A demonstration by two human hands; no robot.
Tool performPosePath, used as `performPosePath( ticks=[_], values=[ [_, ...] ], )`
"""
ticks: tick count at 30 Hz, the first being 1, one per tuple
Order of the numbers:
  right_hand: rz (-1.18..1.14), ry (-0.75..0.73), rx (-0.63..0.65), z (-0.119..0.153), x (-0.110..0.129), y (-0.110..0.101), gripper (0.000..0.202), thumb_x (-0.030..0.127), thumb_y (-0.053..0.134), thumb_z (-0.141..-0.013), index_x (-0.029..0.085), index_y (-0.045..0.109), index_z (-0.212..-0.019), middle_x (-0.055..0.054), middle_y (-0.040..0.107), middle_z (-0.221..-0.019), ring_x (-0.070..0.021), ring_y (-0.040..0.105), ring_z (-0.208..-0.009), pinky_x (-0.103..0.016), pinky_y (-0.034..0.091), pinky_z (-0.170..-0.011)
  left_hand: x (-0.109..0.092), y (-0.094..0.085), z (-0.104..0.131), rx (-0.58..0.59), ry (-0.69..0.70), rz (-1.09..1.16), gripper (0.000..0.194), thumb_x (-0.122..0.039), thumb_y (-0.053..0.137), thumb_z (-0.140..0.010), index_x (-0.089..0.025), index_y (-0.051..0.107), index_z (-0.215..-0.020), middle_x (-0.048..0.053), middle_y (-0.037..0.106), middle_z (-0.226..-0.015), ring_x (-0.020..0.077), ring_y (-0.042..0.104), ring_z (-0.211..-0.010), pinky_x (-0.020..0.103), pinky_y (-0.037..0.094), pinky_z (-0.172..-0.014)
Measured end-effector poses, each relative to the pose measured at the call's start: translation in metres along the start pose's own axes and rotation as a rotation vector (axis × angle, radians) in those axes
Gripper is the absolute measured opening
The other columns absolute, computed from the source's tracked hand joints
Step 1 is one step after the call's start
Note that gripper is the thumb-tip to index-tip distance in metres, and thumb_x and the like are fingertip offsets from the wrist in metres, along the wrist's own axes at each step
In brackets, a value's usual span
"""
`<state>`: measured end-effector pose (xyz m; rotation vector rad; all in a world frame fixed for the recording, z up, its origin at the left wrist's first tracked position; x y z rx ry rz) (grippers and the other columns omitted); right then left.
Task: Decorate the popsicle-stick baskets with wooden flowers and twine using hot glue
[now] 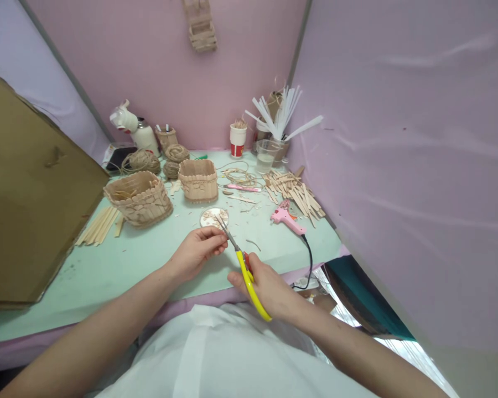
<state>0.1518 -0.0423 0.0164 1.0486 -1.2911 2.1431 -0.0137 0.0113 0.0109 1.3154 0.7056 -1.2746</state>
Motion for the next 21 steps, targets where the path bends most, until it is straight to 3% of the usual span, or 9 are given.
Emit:
performPosePath(
  ticks=[11, 17, 21],
  values=[
    [-0.088, 0.071, 0.057, 0.013, 0.0, -0.005, 0.028, 0.039, 0.05, -0.084, 0.022, 0.032, -0.072, 0.005, 0.042, -0.068, -0.0111, 0.036, -0.062, -0.026, 0.031, -0.057, -0.001, 0.001, 0.002, 0.086, -0.144, -0.032, 0.019, -0.03, 0.074, -0.064, -0.013, 0.067, -0.071, 0.001, 0.061, -0.065, 0.0067, 0.05, -0.058, 0.021, 0.039, -0.059],
    [-0.062, 0.094, 0.045, 0.019, -0.009, -0.005, 0.025, 0.039, 0.049, -0.083, 0.022, 0.035, -0.072, 0.004, 0.043, -0.069, -0.012, 0.038, -0.063, -0.026, 0.032, -0.058, 0.002, 0.004, 0.002, 0.107, -0.175, -0.105, 0.019, -0.03, 0.073, -0.063, -0.013, 0.069, -0.071, 0.003, 0.063, -0.066, 0.0077, 0.05, -0.057, 0.022, 0.04, -0.059],
    [-0.014, 0.126, 0.068, 0.022, -0.007, -0.009, 0.023, 0.041, 0.046, -0.085, 0.022, 0.037, -0.075, 0.004, 0.044, -0.07, -0.0126, 0.039, -0.064, -0.026, 0.032, -0.057, 0.002, 0.01, 0.004, 0.188, -0.151, -0.187, 0.012, -0.025, 0.07, -0.064, -0.014, 0.07, -0.069, 0.002, 0.063, -0.063, 0.0086, 0.05, -0.055, 0.022, 0.039, -0.056]
  ],
)
Point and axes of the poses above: each hand's wrist, its own z-axis away from the middle knuckle, its own y-axis out of the palm, x = y × z, the point moved 3 cm from there along -z, towards the middle knuckle
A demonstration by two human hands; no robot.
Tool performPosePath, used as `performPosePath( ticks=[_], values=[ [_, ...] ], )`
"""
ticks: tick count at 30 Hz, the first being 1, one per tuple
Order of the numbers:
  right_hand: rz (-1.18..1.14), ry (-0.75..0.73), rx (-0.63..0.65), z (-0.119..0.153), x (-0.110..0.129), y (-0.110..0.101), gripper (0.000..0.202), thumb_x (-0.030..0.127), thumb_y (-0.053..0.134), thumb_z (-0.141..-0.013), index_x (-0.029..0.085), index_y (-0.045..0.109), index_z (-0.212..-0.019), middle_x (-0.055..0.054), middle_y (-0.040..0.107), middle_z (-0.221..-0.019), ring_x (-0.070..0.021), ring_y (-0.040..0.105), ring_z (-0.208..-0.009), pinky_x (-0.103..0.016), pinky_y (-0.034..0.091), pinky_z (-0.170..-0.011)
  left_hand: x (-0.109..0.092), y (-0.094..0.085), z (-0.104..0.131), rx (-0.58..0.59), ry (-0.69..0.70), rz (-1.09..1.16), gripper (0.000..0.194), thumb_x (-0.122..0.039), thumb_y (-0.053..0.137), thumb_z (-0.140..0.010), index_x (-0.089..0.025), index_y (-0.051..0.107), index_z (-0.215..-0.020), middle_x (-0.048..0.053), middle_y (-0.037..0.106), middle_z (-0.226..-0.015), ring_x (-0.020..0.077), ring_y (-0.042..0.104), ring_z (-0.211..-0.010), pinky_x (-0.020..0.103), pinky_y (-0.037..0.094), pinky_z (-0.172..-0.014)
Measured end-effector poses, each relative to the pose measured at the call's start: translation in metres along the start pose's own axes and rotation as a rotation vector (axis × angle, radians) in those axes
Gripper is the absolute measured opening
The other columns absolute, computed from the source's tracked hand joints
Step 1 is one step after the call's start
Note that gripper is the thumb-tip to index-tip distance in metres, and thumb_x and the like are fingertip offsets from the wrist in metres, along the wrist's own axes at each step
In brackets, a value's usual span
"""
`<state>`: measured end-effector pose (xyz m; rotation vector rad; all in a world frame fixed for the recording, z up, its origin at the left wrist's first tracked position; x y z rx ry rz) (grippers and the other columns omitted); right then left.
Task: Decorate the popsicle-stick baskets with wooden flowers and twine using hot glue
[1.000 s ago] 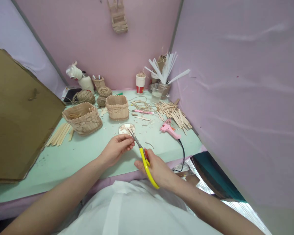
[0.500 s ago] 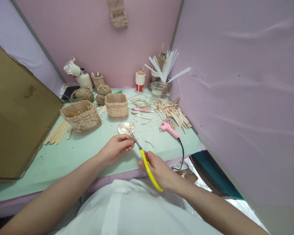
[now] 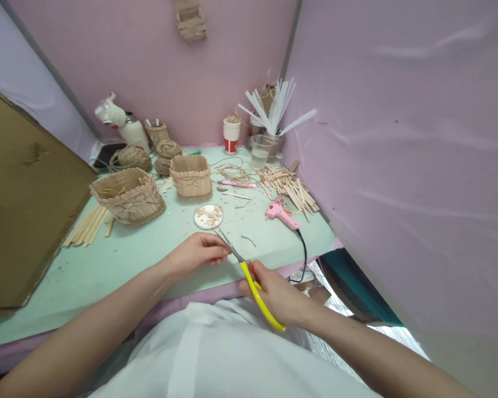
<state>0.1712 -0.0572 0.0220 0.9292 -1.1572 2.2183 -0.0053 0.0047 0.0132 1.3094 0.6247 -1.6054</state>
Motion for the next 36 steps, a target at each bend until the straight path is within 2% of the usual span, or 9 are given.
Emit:
performPosePath(
  ticks=[4, 11, 21, 24, 28, 31, 36],
  values=[
    [0.03, 0.018, 0.005, 0.002, -0.001, -0.002, 0.026, 0.043, 0.047, -0.084, 0.022, 0.037, -0.074, 0.003, 0.046, -0.07, -0.013, 0.04, -0.064, -0.025, 0.032, -0.056, 0.0, 0.004, 0.001, 0.04, -0.003, -0.039, 0.009, -0.023, 0.067, -0.065, -0.015, 0.07, -0.068, 0.002, 0.063, -0.062, 0.009, 0.05, -0.054, 0.022, 0.039, -0.055],
    [0.046, 0.014, 0.041, 0.007, -0.009, -0.005, 0.026, 0.044, 0.05, -0.083, 0.021, 0.043, -0.074, 0.001, 0.057, -0.072, -0.0144, 0.047, -0.063, -0.025, 0.033, -0.055, 0.005, 0.005, 0.0, 0.074, -0.087, -0.039, 0.01, -0.024, 0.069, -0.064, -0.015, 0.071, -0.066, 0.001, 0.06, -0.057, 0.0091, 0.049, -0.053, 0.021, 0.036, -0.052],
    [0.01, 0.054, 0.092, 0.022, -0.013, -0.009, 0.019, 0.038, 0.054, -0.079, 0.022, 0.046, -0.072, 0.002, 0.055, -0.065, -0.0136, 0.045, -0.058, -0.025, 0.031, -0.054, 0.007, 0.004, 0.0, 0.176, -0.18, -0.076, 0.018, -0.031, 0.075, -0.061, -0.014, 0.07, -0.065, 0.0, 0.057, -0.054, 0.0075, 0.043, -0.049, 0.021, 0.031, -0.046],
    [-0.1, 0.035, 0.036, 0.021, -0.021, -0.012, 0.027, 0.045, 0.052, -0.08, 0.022, 0.044, -0.07, 0.003, 0.046, -0.06, -0.0119, 0.039, -0.053, -0.025, 0.03, -0.05, 0.006, 0.005, -0.001, 0.163, -0.203, -0.043, 0.019, -0.032, 0.076, -0.061, -0.014, 0.07, -0.065, 0.0, 0.057, -0.055, 0.0071, 0.044, -0.05, 0.02, 0.034, -0.048],
    [-0.329, 0.02, -0.017, 0.013, -0.028, -0.012, 0.041, 0.06, 0.044, -0.084, 0.023, 0.035, -0.069, 0.007, 0.03, -0.054, -0.0089, 0.027, -0.047, -0.024, 0.026, -0.044, 0.007, 0.002, -0.003, 0.072, -0.201, 0.054, 0.021, -0.031, 0.078, -0.061, -0.013, 0.071, -0.07, 0.003, 0.063, -0.065, 0.0066, 0.049, -0.056, 0.019, 0.04, -0.055],
    [-0.355, -0.031, -0.04, 0.008, -0.023, -0.009, 0.043, 0.062, 0.044, -0.083, 0.022, 0.036, -0.07, 0.007, 0.032, -0.054, -0.0084, 0.027, -0.048, -0.024, 0.027, -0.046, 0.008, -0.002, -0.005, 0.012, -0.189, 0.117, 0.025, -0.031, 0.08, -0.059, -0.012, 0.072, -0.074, 0.005, 0.065, -0.069, 0.0071, 0.052, -0.058, 0.02, 0.043, -0.058],
    [-0.374, -0.106, -0.009, 0.002, -0.012, -0.004, 0.046, 0.065, 0.036, -0.085, 0.022, 0.036, -0.07, 0.007, 0.033, -0.055, -0.0083, 0.028, -0.048, -0.024, 0.027, -0.046, 0.009, -0.008, -0.006, -0.014, -0.182, 0.176, 0.028, -0.031, 0.081, -0.059, -0.012, 0.072, -0.078, 0.005, 0.065, -0.071, 0.0065, 0.053, -0.059, 0.018, 0.045, -0.058]
  ],
)
Point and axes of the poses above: each hand's wrist, its own z-axis away from the middle knuckle, its own y-axis out of the palm, x = y × z, the point moved 3 cm from there along -z, towards the middle knuckle
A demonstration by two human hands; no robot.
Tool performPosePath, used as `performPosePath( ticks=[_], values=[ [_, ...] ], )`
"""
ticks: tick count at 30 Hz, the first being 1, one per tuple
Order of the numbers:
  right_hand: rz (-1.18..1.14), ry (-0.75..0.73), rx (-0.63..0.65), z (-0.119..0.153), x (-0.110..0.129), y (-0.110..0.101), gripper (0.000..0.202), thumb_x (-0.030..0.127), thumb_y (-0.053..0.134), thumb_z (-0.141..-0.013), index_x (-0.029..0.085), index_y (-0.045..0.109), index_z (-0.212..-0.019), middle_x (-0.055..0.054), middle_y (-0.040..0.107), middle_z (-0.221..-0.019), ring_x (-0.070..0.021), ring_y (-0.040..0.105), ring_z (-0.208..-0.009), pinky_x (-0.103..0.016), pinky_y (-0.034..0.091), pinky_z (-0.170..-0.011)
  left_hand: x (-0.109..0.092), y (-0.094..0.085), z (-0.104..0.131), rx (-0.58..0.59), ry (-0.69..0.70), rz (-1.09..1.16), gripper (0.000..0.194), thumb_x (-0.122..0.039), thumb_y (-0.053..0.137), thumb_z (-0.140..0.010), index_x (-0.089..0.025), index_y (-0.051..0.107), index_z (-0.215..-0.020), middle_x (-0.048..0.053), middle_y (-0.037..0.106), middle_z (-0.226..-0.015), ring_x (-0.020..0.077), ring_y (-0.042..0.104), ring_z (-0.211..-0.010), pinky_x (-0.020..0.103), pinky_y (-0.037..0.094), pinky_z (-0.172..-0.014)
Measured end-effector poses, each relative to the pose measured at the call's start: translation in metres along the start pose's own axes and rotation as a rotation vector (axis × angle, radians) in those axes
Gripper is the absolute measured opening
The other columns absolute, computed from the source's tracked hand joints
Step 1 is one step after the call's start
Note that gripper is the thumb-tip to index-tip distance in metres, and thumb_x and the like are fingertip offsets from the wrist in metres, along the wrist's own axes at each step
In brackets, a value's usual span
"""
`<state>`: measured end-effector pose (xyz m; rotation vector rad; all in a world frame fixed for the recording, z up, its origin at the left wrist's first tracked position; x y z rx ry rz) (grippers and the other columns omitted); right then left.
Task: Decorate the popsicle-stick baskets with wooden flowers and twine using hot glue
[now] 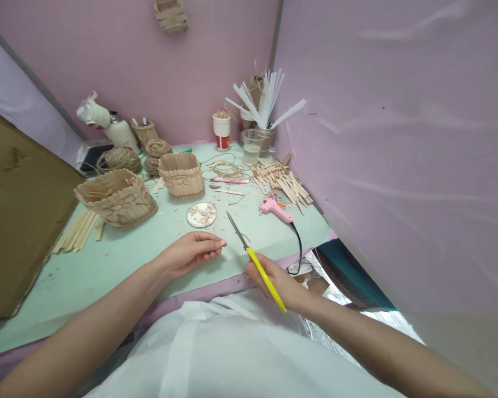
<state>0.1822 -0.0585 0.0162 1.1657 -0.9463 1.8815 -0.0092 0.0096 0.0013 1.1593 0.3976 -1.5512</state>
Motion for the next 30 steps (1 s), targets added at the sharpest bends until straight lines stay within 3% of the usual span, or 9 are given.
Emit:
performPosePath(
  ticks=[4, 8, 12, 16, 20, 23, 26, 30],
  values=[
    [0.055, -0.002, -0.14, -0.01, 0.01, -0.004, 0.038, 0.057, 0.05, -0.08, 0.021, 0.039, -0.073, 0.006, 0.038, -0.059, -0.0089, 0.034, -0.051, -0.024, 0.03, -0.049, 0.0, 0.001, 0.001, 0.051, 0.005, 0.049, 0.027, -0.029, 0.081, -0.061, -0.012, 0.072, -0.081, 0.005, 0.064, -0.071, 0.0057, 0.052, -0.059, 0.018, 0.044, -0.059],
    [0.079, -0.156, -0.317, -0.024, 0.028, -0.005, 0.027, 0.044, 0.06, -0.073, 0.021, 0.047, -0.08, 0.003, 0.051, -0.069, -0.0095, 0.037, -0.055, -0.026, 0.034, -0.054, 0.003, 0.006, 0.004, 0.189, -0.028, 0.064, 0.024, -0.029, 0.078, -0.065, -0.011, 0.071, -0.08, 0.003, 0.061, -0.069, 0.0048, 0.05, -0.059, 0.017, 0.041, -0.058],
    [0.07, -0.25, -0.296, -0.035, 0.036, 0.004, 0.031, 0.047, 0.061, -0.073, 0.022, 0.043, -0.078, 0.003, 0.053, -0.067, -0.0097, 0.034, -0.052, -0.028, 0.036, -0.054, 0.007, 0.009, 0.008, 0.309, -0.074, 0.053, 0.022, -0.03, 0.076, -0.068, -0.012, 0.07, -0.078, 0.001, 0.058, -0.066, 0.0045, 0.049, -0.059, 0.016, 0.037, -0.057],
    [0.043, -0.271, -0.322, -0.039, 0.036, 0.006, 0.041, 0.053, 0.062, -0.071, 0.024, 0.034, -0.074, 0.001, 0.058, -0.072, -0.0118, 0.043, -0.056, -0.029, 0.038, -0.055, 0.009, 0.01, 0.009, 0.332, -0.077, 0.036, 0.026, -0.036, 0.073, -0.07, -0.013, 0.071, -0.08, 0.004, 0.061, -0.071, 0.0067, 0.052, -0.062, 0.018, 0.039, -0.059],
    [0.027, -0.292, -0.41, -0.042, 0.037, 0.004, 0.037, 0.048, 0.064, -0.072, 0.024, 0.037, -0.074, 0.0, 0.06, -0.072, -0.0136, 0.048, -0.059, -0.03, 0.04, -0.058, 0.006, 0.012, 0.005, 0.23, 0.108, -0.049, 0.03, -0.04, 0.068, -0.075, -0.015, 0.071, -0.091, 0.005, 0.066, -0.081, 0.0098, 0.057, -0.069, 0.023, 0.044, -0.07],
    [0.048, -0.27, -0.443, -0.046, 0.035, 0.003, 0.035, 0.048, 0.065, -0.07, 0.023, 0.041, -0.076, 0.0, 0.059, -0.07, -0.014, 0.049, -0.059, -0.029, 0.04, -0.057, 0.004, 0.013, 0.003, 0.108, 0.243, -0.176, 0.026, -0.035, 0.073, -0.069, -0.015, 0.071, -0.086, 0.004, 0.067, -0.075, 0.0111, 0.056, -0.066, 0.024, 0.044, -0.067],
    [0.096, -0.245, -0.469, -0.046, 0.03, -0.001, 0.039, 0.051, 0.064, -0.069, 0.022, 0.039, -0.076, 0.002, 0.054, -0.068, -0.0132, 0.046, -0.058, -0.028, 0.038, -0.056, 0.003, 0.013, 0.003, 0.014, 0.285, -0.249, 0.022, -0.034, 0.071, -0.069, -0.015, 0.07, -0.079, 0.003, 0.067, -0.07, 0.0112, 0.055, -0.063, 0.024, 0.043, -0.062],
    [0.322, -0.166, -0.366, -0.035, 0.018, -0.007, 0.034, 0.049, 0.057, -0.077, 0.023, 0.035, -0.077, 0.005, 0.044, -0.068, -0.0121, 0.04, -0.058, -0.026, 0.033, -0.054, -0.001, 0.009, 0.005, -0.093, 0.327, -0.202, 0.02, -0.034, 0.072, -0.069, -0.015, 0.069, -0.077, 0.002, 0.067, -0.07, 0.0111, 0.057, -0.064, 0.023, 0.044, -0.062]
  ],
)
Point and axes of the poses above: each hand's wrist, its own z-axis away from the middle knuckle, its own y-axis out of the palm, x = y × z, the point moved 3 cm from there along -z, towards the middle knuckle
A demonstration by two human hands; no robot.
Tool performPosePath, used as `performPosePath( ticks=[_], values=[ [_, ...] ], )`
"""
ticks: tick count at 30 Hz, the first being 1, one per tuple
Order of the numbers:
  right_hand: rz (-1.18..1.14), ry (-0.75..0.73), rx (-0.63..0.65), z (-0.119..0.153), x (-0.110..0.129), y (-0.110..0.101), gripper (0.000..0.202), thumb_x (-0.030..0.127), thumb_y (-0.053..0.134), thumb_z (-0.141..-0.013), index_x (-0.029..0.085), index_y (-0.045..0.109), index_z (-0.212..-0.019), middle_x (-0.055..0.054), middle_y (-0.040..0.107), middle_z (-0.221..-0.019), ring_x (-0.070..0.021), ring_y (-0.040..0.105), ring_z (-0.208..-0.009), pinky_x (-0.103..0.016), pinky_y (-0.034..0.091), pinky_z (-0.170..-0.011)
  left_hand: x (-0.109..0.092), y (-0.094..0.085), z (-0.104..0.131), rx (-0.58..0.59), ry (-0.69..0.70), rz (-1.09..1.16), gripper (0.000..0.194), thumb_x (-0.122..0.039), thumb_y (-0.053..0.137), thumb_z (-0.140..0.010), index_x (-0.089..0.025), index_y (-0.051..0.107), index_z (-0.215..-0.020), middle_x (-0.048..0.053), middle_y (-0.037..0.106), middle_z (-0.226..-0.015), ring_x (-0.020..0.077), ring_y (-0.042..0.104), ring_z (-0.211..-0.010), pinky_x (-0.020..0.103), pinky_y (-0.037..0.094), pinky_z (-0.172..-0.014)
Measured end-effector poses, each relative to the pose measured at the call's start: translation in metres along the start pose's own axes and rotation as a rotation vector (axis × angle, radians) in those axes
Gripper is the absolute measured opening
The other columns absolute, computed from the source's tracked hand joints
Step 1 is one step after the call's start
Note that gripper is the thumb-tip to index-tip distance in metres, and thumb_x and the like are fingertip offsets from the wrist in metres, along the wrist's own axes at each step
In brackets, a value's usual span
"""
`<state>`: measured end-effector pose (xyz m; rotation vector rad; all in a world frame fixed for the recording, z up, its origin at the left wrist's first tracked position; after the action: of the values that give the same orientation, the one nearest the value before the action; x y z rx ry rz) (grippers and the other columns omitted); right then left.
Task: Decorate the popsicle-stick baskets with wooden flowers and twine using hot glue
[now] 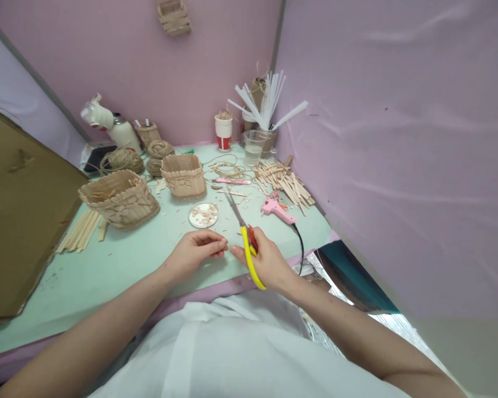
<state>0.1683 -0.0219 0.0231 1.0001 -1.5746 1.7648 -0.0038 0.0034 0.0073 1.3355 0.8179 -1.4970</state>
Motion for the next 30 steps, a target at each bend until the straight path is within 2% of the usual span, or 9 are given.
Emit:
performPosePath(
  ticks=[3, 6, 11, 18, 27, 30],
  values=[
    [0.201, 0.008, 0.1, 0.012, -0.01, -0.003, 0.031, 0.047, 0.054, -0.08, 0.023, 0.034, -0.082, 0.005, 0.046, -0.071, -0.0124, 0.04, -0.058, -0.025, 0.03, -0.054, -0.002, -0.003, -0.001, -0.04, 0.028, 0.048, 0.019, -0.033, 0.072, -0.068, -0.016, 0.068, -0.075, 0.002, 0.067, -0.072, 0.0112, 0.058, -0.065, 0.023, 0.044, -0.062],
    [0.341, 0.036, 0.126, 0.02, -0.014, -0.002, 0.033, 0.049, 0.055, -0.079, 0.022, 0.036, -0.087, 0.002, 0.051, -0.077, -0.0134, 0.044, -0.06, -0.025, 0.028, -0.055, -0.002, -0.004, -0.002, -0.052, 0.053, 0.081, 0.017, -0.03, 0.072, -0.068, -0.016, 0.068, -0.074, 0.002, 0.066, -0.071, 0.0112, 0.058, -0.065, 0.022, 0.044, -0.062],
    [0.476, 0.082, 0.149, 0.023, -0.007, 0.001, 0.038, 0.053, 0.055, -0.078, 0.021, 0.041, -0.093, 0.0, 0.055, -0.076, -0.0137, 0.046, -0.056, -0.025, 0.024, -0.055, 0.0, -0.004, -0.002, -0.06, 0.096, 0.108, 0.012, -0.025, 0.069, -0.069, -0.016, 0.069, -0.078, 0.001, 0.066, -0.069, 0.0114, 0.059, -0.065, 0.023, 0.044, -0.063],
    [0.484, 0.089, 0.151, 0.023, -0.005, 0.003, 0.035, 0.051, 0.052, -0.081, 0.021, 0.042, -0.097, -0.003, 0.059, -0.084, -0.0153, 0.051, -0.06, -0.025, 0.023, -0.055, 0.001, -0.005, -0.002, -0.05, 0.102, 0.097, 0.009, -0.02, 0.068, -0.069, -0.016, 0.069, -0.078, 0.0, 0.066, -0.067, 0.0108, 0.059, -0.064, 0.022, 0.044, -0.062],
    [0.488, 0.092, 0.168, 0.024, -0.007, 0.004, 0.036, 0.052, 0.05, -0.082, 0.02, 0.042, -0.097, -0.003, 0.06, -0.085, -0.0143, 0.05, -0.058, -0.025, 0.023, -0.056, 0.001, -0.004, -0.002, -0.03, 0.088, 0.073, 0.012, -0.024, 0.069, -0.069, -0.016, 0.071, -0.078, 0.001, 0.066, -0.068, 0.0108, 0.058, -0.065, 0.021, 0.044, -0.062],
    [0.477, 0.132, 0.177, 0.029, -0.008, 0.004, 0.037, 0.053, 0.051, -0.082, 0.02, 0.042, -0.096, -0.003, 0.059, -0.084, -0.0145, 0.05, -0.059, -0.025, 0.023, -0.056, 0.001, 0.0, -0.002, -0.009, 0.073, 0.041, 0.012, -0.024, 0.067, -0.07, -0.016, 0.071, -0.078, 0.001, 0.066, -0.068, 0.011, 0.057, -0.065, 0.022, 0.045, -0.062]
  ],
)
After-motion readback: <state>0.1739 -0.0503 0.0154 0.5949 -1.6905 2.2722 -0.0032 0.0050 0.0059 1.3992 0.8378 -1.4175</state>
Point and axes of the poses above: each hand's wrist, its own z-axis away from the middle knuckle, its own y-axis out of the palm, x = y × z, the point moved 3 cm from there along -z, towards the middle knuckle
